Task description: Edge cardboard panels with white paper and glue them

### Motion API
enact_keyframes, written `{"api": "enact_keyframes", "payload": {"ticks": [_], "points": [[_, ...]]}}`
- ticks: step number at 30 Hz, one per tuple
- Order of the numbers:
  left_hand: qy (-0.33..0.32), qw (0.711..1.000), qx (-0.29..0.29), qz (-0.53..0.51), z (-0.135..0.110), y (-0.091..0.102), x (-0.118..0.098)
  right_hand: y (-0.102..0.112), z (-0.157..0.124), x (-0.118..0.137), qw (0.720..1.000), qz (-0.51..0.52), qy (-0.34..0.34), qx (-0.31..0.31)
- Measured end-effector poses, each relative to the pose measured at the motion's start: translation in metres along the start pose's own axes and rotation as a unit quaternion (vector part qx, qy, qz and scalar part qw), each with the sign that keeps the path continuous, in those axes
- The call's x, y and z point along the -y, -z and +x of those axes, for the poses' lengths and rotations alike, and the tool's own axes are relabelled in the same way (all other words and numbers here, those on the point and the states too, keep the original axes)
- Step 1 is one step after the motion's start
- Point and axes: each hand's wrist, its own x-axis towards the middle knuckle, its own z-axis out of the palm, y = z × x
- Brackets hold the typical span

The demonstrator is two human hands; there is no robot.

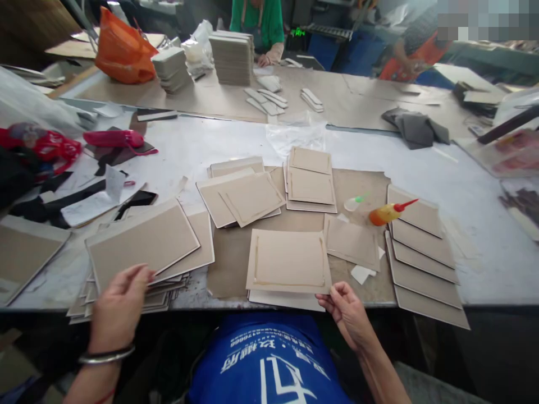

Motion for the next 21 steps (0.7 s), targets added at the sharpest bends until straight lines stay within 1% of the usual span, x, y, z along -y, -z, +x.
{"api": "enact_keyframes", "payload": {"ticks": [1, 2, 4, 5, 7, 9, 11, 13, 14, 15, 17, 18, 19, 21], "points": [[0.025, 0.996, 0.081, -0.025, -0.018, -0.018, -0.008, 0.002, 0.0, -0.002, 1.0, 0.002, -0.003, 0.0], [0.059, 0.983, 0.168, -0.054, -0.036, -0.036, -0.014, 0.003, -0.001, -0.003, 1.0, 0.003, -0.007, -0.001], [0.124, 0.95, 0.268, -0.105, -0.068, -0.069, -0.023, 0.003, -0.003, -0.005, 1.0, 0.003, -0.013, -0.007], [0.155, 0.931, 0.309, -0.122, -0.08, -0.081, -0.026, 0.002, -0.005, -0.005, 1.0, 0.002, -0.016, -0.007], [0.196, 0.902, 0.353, -0.154, -0.098, -0.095, -0.03, -0.001, -0.007, -0.005, 1.0, 0.001, -0.016, -0.005], [0.211, 0.892, 0.361, -0.173, -0.105, -0.099, -0.034, -0.003, -0.007, -0.004, 1.0, -0.004, -0.013, -0.003], [0.209, 0.897, 0.346, -0.182, -0.105, -0.098, -0.041, -0.005, -0.005, -0.003, 0.999, -0.037, -0.009, -0.001], [0.192, 0.907, 0.327, -0.18, -0.101, -0.096, -0.05, -0.006, -0.002, 0.0, 0.991, -0.134, 0.019, -0.015], [0.175, 0.915, 0.318, -0.177, -0.099, -0.095, -0.055, -0.007, -0.001, 0.002, 0.977, -0.206, 0.051, -0.035], [0.153, 0.923, 0.31, -0.169, -0.098, -0.095, -0.06, -0.009, 0.0, 0.006, 0.953, -0.281, 0.095, -0.06], [0.098, 0.94, 0.298, -0.135, -0.098, -0.095, -0.071, -0.019, -0.003, 0.018, 0.891, -0.401, 0.193, -0.09], [0.066, 0.948, 0.293, -0.108, -0.1, -0.095, -0.075, -0.027, -0.006, 0.025, 0.866, -0.435, 0.233, -0.082], [0.03, 0.954, 0.287, -0.078, -0.102, -0.095, -0.079, -0.037, -0.009, 0.033, 0.85, -0.453, 0.262, -0.057], [-0.061, 0.962, 0.266, -0.016, -0.108, -0.095, -0.085, -0.062, -0.018, 0.05, 0.833, -0.468, 0.294, 0.019]]}}
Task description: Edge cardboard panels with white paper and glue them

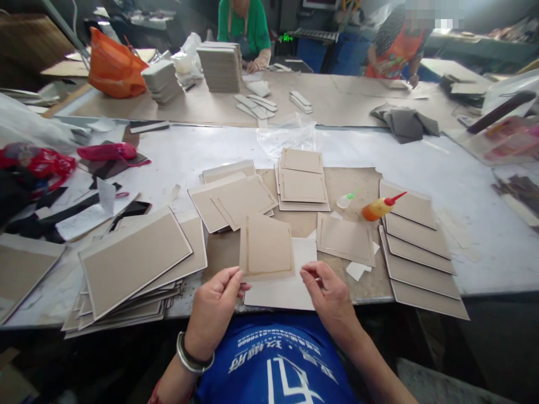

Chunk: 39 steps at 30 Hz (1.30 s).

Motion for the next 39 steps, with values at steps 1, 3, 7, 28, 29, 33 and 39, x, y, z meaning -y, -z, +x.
{"api": "enact_keyframes", "payload": {"ticks": [1, 3, 7, 28, 29, 33, 39], "points": [[-0.05, 0.998, -0.015, 0.044, -0.002, -0.002, -0.003, 0.0, 0.004, 0.016, 0.999, -0.003, 0.025, 0.023], [-0.172, 0.975, -0.041, 0.134, -0.007, -0.006, -0.007, -0.002, 0.013, 0.044, 0.997, -0.023, 0.062, 0.042], [-0.398, 0.868, -0.066, 0.29, -0.012, -0.02, -0.014, -0.01, 0.028, 0.073, 0.994, -0.08, 0.071, 0.027], [-0.537, 0.779, 0.015, 0.322, -0.019, -0.08, -0.044, 0.031, 0.022, 0.05, 0.933, -0.334, -0.043, -0.125], [-0.536, 0.79, 0.031, 0.297, -0.018, -0.079, -0.042, 0.034, 0.021, 0.05, 0.936, -0.326, -0.034, -0.129], [-0.426, 0.887, 0.019, 0.177, 0.001, -0.063, -0.022, 0.055, 0.012, 0.047, 0.967, -0.235, 0.003, -0.101], [-0.125, 0.988, 0.041, 0.081, 0.043, -0.046, 0.015, 0.074, 0.004, 0.035, 0.996, -0.076, 0.017, -0.05]]}}
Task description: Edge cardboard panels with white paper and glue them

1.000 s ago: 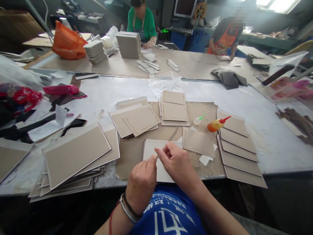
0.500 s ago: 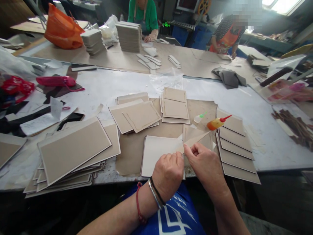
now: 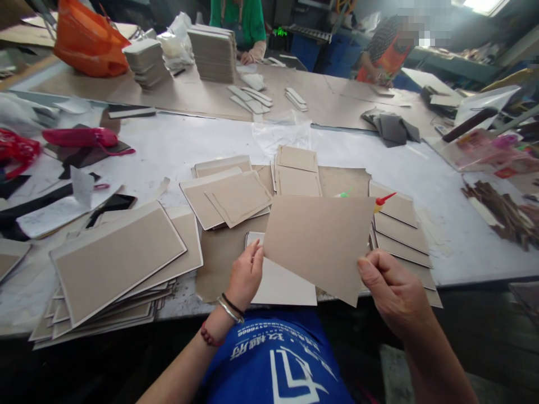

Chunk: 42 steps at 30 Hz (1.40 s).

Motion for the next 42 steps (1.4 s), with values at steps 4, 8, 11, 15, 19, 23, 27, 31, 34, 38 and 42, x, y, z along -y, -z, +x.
{"api": "enact_keyframes", "payload": {"ticks": [4, 8, 11, 15, 19, 23, 27, 31, 34, 38, 42], "points": [[0.06, 0.996, 0.011, -0.066, 0.003, 0.006, 0.009, -0.006, 0.002, -0.014, 0.999, 0.043, -0.03, 0.017], [0.1, 0.992, -0.033, -0.073, -0.004, 0.014, 0.022, -0.029, 0.004, -0.044, 0.996, -0.027, -0.071, 0.041], [0.138, 0.986, -0.035, -0.082, -0.012, 0.014, 0.041, -0.056, -0.001, -0.075, 0.988, -0.074, -0.098, 0.09], [0.193, 0.977, 0.005, -0.085, -0.025, 0.006, 0.068, -0.089, -0.015, -0.114, 0.977, -0.084, -0.121, 0.154], [0.207, 0.977, 0.031, -0.042, -0.036, -0.003, 0.09, -0.108, -0.028, -0.143, 0.97, -0.093, -0.136, 0.18], [0.198, 0.979, 0.044, 0.008, -0.039, -0.009, 0.1, -0.118, -0.035, -0.158, 0.964, -0.127, -0.149, 0.182], [0.199, 0.978, 0.05, 0.042, -0.036, -0.01, 0.099, -0.123, -0.035, -0.159, 0.954, -0.157, -0.169, 0.193], [0.212, 0.974, 0.057, 0.053, -0.032, -0.01, 0.097, -0.126, -0.033, -0.158, 0.955, -0.152, -0.177, 0.184], [0.219, 0.973, 0.057, 0.054, -0.032, -0.009, 0.098, -0.126, -0.033, -0.159, 0.961, -0.137, -0.168, 0.174], [0.229, 0.971, 0.055, 0.047, -0.032, -0.009, 0.101, -0.125, -0.035, -0.16, 0.966, -0.119, -0.159, 0.168], [0.234, 0.97, 0.049, 0.039, -0.033, -0.011, 0.107, -0.125, -0.038, -0.162, 0.968, -0.108, -0.157, 0.161]]}}
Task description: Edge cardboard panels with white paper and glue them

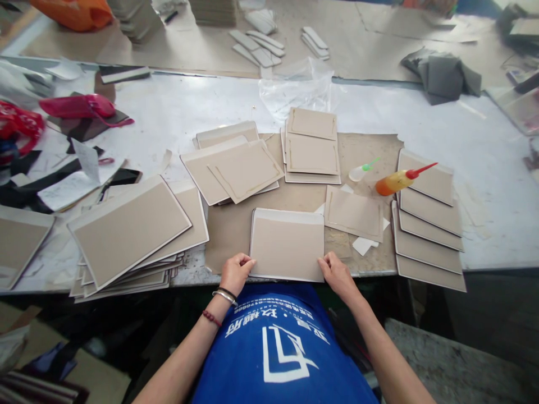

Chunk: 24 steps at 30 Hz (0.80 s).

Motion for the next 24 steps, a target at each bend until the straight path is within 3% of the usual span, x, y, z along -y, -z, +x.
{"api": "enact_keyframes", "payload": {"ticks": [24], "points": [[-0.012, 1.0, 0.008, -0.004, 0.0, 0.0, 0.008, 0.001, -0.001, 0.007, 1.0, -0.019, -0.011, -0.007]]}}
